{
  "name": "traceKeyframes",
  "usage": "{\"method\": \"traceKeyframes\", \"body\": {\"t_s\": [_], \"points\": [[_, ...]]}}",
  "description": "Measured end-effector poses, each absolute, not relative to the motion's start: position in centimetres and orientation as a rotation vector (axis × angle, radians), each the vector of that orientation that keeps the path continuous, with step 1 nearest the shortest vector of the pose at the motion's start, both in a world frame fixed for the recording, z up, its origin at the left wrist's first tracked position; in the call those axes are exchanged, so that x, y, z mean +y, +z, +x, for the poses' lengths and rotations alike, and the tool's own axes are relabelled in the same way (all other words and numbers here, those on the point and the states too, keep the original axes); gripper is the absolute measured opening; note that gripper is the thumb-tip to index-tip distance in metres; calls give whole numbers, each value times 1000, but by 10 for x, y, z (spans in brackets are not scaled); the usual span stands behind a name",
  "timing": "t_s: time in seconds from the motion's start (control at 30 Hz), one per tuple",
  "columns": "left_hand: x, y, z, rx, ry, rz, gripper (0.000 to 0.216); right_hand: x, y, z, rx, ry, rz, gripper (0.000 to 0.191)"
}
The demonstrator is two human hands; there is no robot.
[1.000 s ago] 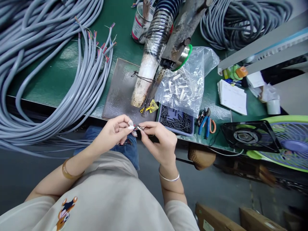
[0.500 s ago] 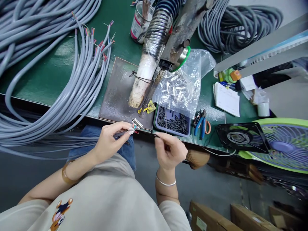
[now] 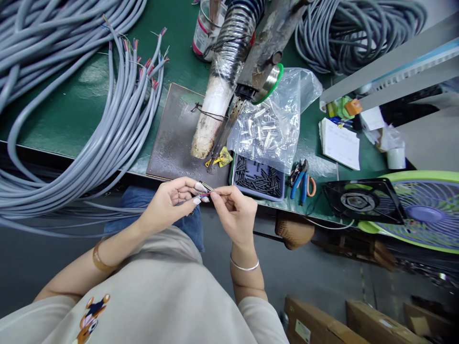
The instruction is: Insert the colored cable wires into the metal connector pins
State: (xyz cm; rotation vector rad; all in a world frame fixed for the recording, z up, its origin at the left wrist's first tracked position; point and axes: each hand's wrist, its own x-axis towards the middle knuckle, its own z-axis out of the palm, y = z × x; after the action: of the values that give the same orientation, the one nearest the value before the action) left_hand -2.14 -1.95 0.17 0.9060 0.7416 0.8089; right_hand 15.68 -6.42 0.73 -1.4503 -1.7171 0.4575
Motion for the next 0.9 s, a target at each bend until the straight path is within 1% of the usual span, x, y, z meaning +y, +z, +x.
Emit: {"method": "traceKeyframes", "body": {"t_s": [0.07,0.2,0.3,0.37,0.47,0.57,0.67,0.8,0.9], "points": [[-18,4,-21,725,780,868,26,-65,8,156,-1676,460,-1459,11],[-15,0,-24,708,733,849,17,-67,13,161,-1452,381,-1441,9],[-14,-11,-28,692,737,792,13,-66,20,166,-1211,271,-1215,4],[-13,-19,-31,661,759,736,14,-66,24,167,-1176,227,-1079,11],[-13,-27,-35,620,789,691,16,-70,25,163,-1258,223,-1108,24],[-12,-29,-38,603,811,691,19,-76,23,157,-1398,197,-1170,29],[-12,-28,-39,622,814,699,20,-80,23,152,-1617,141,-1139,26],[-11,-24,-39,676,801,722,27,-78,29,145,-1907,35,-1096,14],[-10,-21,-37,704,786,732,33,-74,31,141,-2046,-63,-1067,15]]}}
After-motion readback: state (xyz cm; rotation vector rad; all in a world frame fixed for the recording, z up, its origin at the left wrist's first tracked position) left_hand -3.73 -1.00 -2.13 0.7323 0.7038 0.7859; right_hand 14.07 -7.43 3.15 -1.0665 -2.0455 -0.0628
